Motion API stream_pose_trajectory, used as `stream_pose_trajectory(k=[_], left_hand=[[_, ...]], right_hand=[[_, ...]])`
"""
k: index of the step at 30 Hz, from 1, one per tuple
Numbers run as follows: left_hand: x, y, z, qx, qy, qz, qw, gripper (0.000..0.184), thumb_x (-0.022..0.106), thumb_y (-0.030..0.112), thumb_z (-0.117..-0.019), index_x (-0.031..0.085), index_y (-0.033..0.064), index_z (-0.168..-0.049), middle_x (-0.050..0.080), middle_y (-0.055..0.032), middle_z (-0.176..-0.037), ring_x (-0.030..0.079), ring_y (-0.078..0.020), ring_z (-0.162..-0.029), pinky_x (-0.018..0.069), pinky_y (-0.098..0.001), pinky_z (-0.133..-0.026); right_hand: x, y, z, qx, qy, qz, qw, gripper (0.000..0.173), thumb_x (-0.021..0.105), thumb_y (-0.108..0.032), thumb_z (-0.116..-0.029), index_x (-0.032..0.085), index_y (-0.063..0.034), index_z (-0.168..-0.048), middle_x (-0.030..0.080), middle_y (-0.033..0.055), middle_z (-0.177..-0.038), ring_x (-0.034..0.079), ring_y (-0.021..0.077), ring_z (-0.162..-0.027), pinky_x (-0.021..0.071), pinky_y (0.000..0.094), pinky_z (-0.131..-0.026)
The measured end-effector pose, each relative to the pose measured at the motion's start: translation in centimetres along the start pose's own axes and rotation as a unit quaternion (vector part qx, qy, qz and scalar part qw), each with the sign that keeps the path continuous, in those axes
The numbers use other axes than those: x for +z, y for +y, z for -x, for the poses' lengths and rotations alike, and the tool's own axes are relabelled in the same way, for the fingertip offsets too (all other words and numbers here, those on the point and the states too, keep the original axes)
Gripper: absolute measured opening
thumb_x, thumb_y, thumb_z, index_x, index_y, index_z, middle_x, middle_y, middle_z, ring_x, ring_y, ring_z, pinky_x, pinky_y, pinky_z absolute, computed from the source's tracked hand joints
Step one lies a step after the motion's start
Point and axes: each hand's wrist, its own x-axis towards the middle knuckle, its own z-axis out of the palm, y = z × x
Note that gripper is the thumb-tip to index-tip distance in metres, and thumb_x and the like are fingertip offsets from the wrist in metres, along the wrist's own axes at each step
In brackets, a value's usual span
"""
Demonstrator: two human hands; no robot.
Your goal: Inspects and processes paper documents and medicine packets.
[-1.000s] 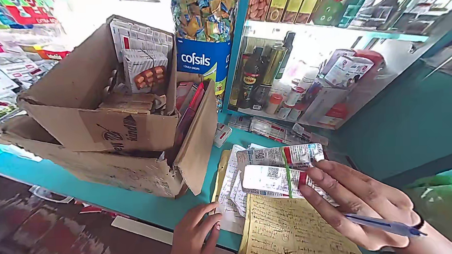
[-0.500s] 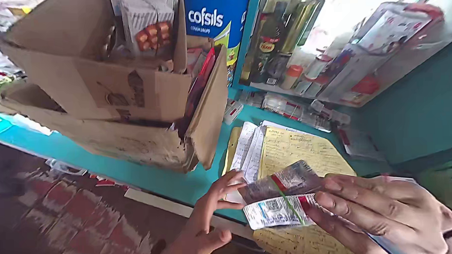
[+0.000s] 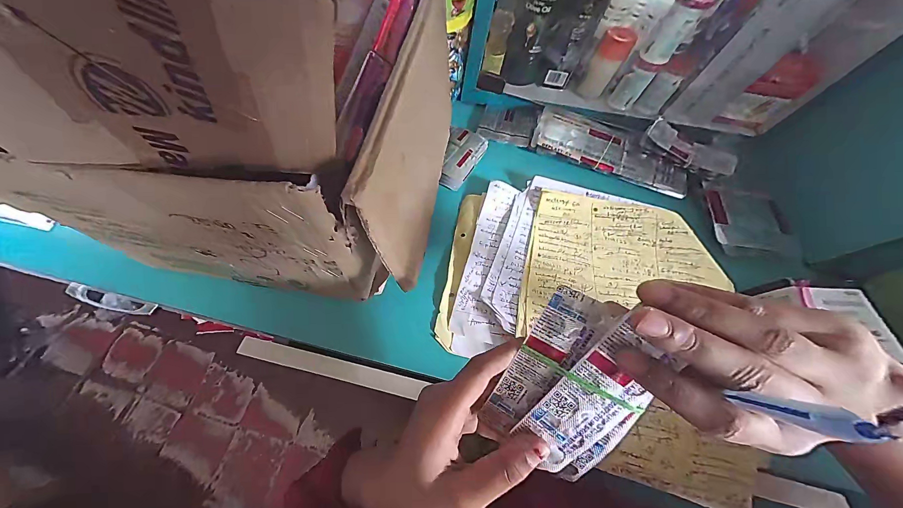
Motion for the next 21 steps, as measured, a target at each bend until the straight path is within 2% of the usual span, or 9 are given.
stream_pose_trajectory(k=[6,11,13,16,17,19,20,21], left_hand=[[0.3,-0.1,-0.1,0.003,0.0,0.0,1.0,0.057,0.06,0.009,-0.1012,0.034,-0.006,-0.15,0.057,-0.0049,-0.143,0.06,-0.0007,-0.121,0.0558,-0.0221,-0.098],[0.2,-0.3,-0.3,0.007,-0.002,-0.008,1.0,0.057,0.06,0.008,-0.1012,0.034,-0.008,-0.149,0.057,-0.0056,-0.143,0.06,-0.0006,-0.122,0.0548,-0.0217,-0.1],[0.0,-0.4,-0.4,0.009,-0.007,-0.019,1.0,0.057,0.06,0.01,-0.1018,0.034,-0.0098,-0.149,0.057,-0.0072,-0.142,0.06,-0.0002,-0.122,0.0546,-0.0213,-0.1],[-0.8,-0.9,-1.0,-0.015,-0.031,-0.007,0.999,0.056,0.058,0.011,-0.1026,0.034,-0.0148,-0.147,0.06,-0.0138,-0.137,0.064,-0.0027,-0.116,0.0579,-0.0224,-0.094],[-1.1,-1.1,-1.2,-0.024,-0.038,-0.016,0.999,0.057,0.057,0.014,-0.104,0.034,-0.0161,-0.147,0.06,-0.0161,-0.136,0.065,-0.0038,-0.115,0.0585,-0.0225,-0.091],[-1.9,-1.3,-1.4,-0.034,-0.015,-0.114,0.993,0.061,0.053,0.025,-0.1065,0.035,-0.0183,-0.147,0.061,-0.0226,-0.134,0.067,-0.0089,-0.115,0.0597,-0.0242,-0.089],[-2.3,-1.5,-1.3,-0.036,0.013,-0.192,0.981,0.063,0.051,0.03,-0.1066,0.038,-0.0173,-0.146,0.061,-0.0241,-0.134,0.067,-0.0125,-0.117,0.0595,-0.0263,-0.091],[-2.7,-1.9,-1.2,-0.04,0.043,-0.267,0.962,0.062,0.05,0.033,-0.1062,0.043,-0.0143,-0.146,0.061,-0.024,-0.135,0.066,-0.0163,-0.119,0.0581,-0.0295,-0.094]], right_hand=[[-0.3,-0.1,0.1,0.009,0.0,0.003,1.0,0.013,0.051,-0.01,-0.1068,0.051,-0.0029,-0.118,0.063,0.016,-0.134,0.063,0.0229,-0.126,0.0452,0.033,-0.109],[-0.3,-0.1,0.5,0.007,-0.015,0.013,1.0,0.014,0.049,-0.009,-0.1072,0.049,-0.0038,-0.12,0.062,0.017,-0.136,0.061,0.0242,-0.128,0.0447,0.0345,-0.11],[-0.3,-0.1,0.6,0.002,-0.023,0.026,0.999,0.017,0.048,-0.009,-0.1075,0.049,-0.0057,-0.124,0.061,0.0147,-0.139,0.059,0.0239,-0.131,0.0436,0.0385,-0.111],[0.3,-0.8,0.8,-0.008,-0.029,0.052,0.998,0.025,0.043,-0.012,-0.1095,0.051,-0.0105,-0.133,0.061,0.0073,-0.142,0.055,0.0198,-0.134,0.0372,0.0423,-0.113],[0.6,-0.9,0.6,-0.015,-0.031,0.06,0.998,0.026,0.041,-0.011,-0.1097,0.052,-0.0102,-0.133,0.064,0.0082,-0.139,0.058,0.019,-0.13,0.0385,0.0427,-0.112],[1.3,-0.3,-0.1,-0.014,-0.044,0.077,0.996,0.023,0.042,-0.007,-0.1085,0.055,-0.006,-0.127,0.07,0.0145,-0.122,0.067,0.0249,-0.116,0.0483,0.0458,-0.102],[1.7,0.2,-0.6,0.009,-0.059,0.082,0.995,0.022,0.044,-0.004,-0.1069,0.058,-0.0031,-0.124,0.072,0.0183,-0.112,0.071,0.0299,-0.106,0.0541,0.0476,-0.094],[2.1,1.0,-1.2,0.051,-0.082,0.088,0.991,0.023,0.047,-0.003,-0.1051,0.061,0.0,-0.122,0.072,0.0222,-0.109,0.072,0.0345,-0.1,0.0567,0.0482,-0.084]])
